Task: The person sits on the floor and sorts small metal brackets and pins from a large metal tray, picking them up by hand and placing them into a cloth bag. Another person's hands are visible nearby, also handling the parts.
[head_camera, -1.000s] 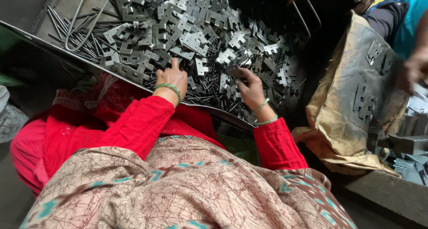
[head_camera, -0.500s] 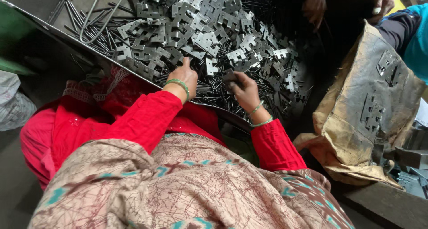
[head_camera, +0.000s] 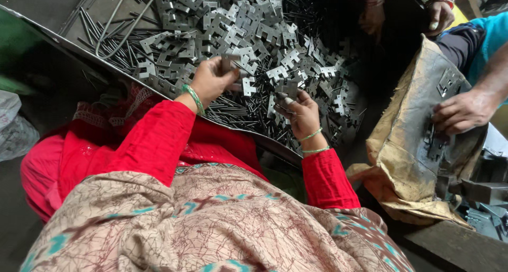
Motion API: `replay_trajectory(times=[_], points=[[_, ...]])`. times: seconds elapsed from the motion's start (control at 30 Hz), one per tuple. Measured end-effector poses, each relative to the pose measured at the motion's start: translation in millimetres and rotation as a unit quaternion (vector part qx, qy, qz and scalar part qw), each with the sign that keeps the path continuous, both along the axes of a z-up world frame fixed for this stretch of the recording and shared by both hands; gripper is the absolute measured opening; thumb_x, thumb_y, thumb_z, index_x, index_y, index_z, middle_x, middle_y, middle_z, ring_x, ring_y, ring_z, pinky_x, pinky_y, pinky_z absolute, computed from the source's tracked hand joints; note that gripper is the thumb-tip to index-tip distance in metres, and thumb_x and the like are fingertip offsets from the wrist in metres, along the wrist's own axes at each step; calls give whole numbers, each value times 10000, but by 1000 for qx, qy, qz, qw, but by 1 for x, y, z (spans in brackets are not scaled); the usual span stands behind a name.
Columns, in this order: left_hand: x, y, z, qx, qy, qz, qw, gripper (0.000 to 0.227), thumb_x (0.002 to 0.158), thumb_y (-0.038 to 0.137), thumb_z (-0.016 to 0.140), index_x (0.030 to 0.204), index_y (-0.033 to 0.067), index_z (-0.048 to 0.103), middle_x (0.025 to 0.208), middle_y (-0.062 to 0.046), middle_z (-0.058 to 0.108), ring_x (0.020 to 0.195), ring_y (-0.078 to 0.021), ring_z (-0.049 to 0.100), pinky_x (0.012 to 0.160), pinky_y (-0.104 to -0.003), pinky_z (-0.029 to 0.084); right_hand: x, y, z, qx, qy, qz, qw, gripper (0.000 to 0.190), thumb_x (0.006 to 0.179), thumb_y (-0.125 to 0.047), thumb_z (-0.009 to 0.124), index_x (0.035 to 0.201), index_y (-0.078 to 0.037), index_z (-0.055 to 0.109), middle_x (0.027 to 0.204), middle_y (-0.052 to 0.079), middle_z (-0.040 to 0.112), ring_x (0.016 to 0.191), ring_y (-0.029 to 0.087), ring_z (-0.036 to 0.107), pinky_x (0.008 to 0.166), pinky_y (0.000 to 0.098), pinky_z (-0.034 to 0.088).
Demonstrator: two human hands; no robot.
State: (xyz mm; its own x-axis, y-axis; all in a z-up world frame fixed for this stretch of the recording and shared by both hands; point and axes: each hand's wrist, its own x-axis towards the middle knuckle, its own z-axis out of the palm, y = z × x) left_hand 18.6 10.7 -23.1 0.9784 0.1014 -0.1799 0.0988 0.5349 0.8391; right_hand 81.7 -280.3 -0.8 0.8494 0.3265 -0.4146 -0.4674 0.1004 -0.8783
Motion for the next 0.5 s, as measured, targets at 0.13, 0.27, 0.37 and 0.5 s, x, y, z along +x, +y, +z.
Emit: replay_trajectory(times=[0.13, 0.27, 0.37, 0.5], points=[[-13, 20, 33, -202, -115, -11, 973, 187, 970, -15, 663, 1131, 54, 598, 1145, -146, 753, 1063, -229, 739, 836, -394, 663, -8, 3, -24, -62, -146, 41, 986, 445, 917, 112, 642, 1345, 25, 553, 1218, 102, 690, 1049, 186, 715, 852, 379, 656], [-18, 41, 59, -371, -129, 4, 920, 302, 939, 22, 645, 1241, 9, 637, 1101, -171, 754, 987, -255, 726, 878, -380, 639, -13, 7, -34, -109, -228, 132, 959, 393, 948, 123, 643, 1332, 46, 613, 1189, 87, 718, 1027, 144, 703, 841, 306, 617], [-7, 38, 55, -204, -121, -17, 971, 365, 889, 90, 695, 1238, -13, 712, 1070, -136, 765, 950, -218, 702, 815, -375, 618, -14, 2, -31, -110, -238, 136, 955, 359, 957, 124, 637, 1308, 45, 630, 1163, 78, 727, 1015, 131, 701, 839, 288, 612], [-1, 2, 17, 645, -114, -127, 745, 239, 726, 230, 853, 852, 39, 782, 882, -165, 747, 913, -350, 676, 787, -448, 569, -15, -6, -21, -102, -260, 134, 951, 352, 962, 125, 629, 1304, 43, 623, 1173, 74, 724, 1029, 134, 705, 873, 298, 612]])
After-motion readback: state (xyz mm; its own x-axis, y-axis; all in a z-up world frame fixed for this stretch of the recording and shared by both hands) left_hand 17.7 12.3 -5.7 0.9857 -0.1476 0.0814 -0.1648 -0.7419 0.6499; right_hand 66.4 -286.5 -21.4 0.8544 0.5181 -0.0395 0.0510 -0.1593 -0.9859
